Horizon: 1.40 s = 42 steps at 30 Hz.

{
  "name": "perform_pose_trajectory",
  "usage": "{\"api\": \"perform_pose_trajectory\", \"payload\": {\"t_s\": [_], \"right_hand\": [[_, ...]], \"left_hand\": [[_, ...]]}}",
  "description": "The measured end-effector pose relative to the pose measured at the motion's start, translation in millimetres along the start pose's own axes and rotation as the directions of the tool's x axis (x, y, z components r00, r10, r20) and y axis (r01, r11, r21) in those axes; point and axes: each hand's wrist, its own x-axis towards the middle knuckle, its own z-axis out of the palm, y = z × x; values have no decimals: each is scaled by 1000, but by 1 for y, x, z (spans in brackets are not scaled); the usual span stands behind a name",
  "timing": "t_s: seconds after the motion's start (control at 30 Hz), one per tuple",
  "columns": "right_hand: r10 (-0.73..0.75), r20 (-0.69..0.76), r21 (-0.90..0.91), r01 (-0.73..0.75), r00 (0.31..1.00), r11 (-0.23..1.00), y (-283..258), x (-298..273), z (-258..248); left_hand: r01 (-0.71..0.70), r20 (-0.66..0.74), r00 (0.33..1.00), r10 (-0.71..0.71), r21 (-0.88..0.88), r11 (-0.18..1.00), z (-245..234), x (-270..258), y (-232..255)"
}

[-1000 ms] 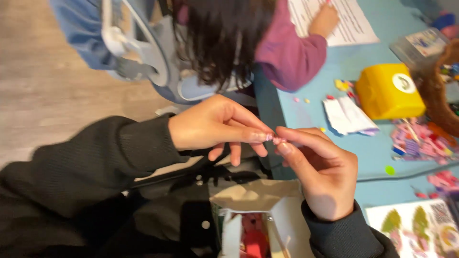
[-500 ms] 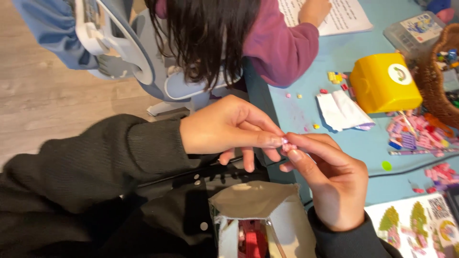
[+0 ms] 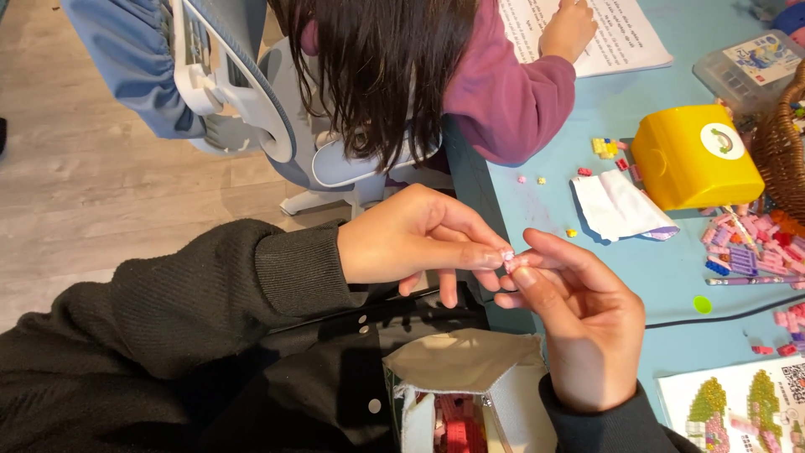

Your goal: Assembling a 3D nano-block puzzle by connecting small plastic pieces together.

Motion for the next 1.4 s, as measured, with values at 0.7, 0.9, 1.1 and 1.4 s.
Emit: {"api": "perform_pose_trajectory", "payload": {"t_s": [0.7,0.9,1.1,1.4], "right_hand": [[9,56,33,-11,998,999,0,-4,2],[-39,3,14,39,999,999,3,-9,9],[-21,19,60,20,1000,998,9,-5,8],[-28,158,54,20,987,998,19,-3,-1]], "left_hand": [[74,-27,997,-72,83,994,1,-6,2],[-129,-26,992,127,-98,987,2,-1,-20],[57,-79,996,-48,115,992,3,-8,-5],[121,-74,989,-129,-105,987,4,-10,-15]]}}
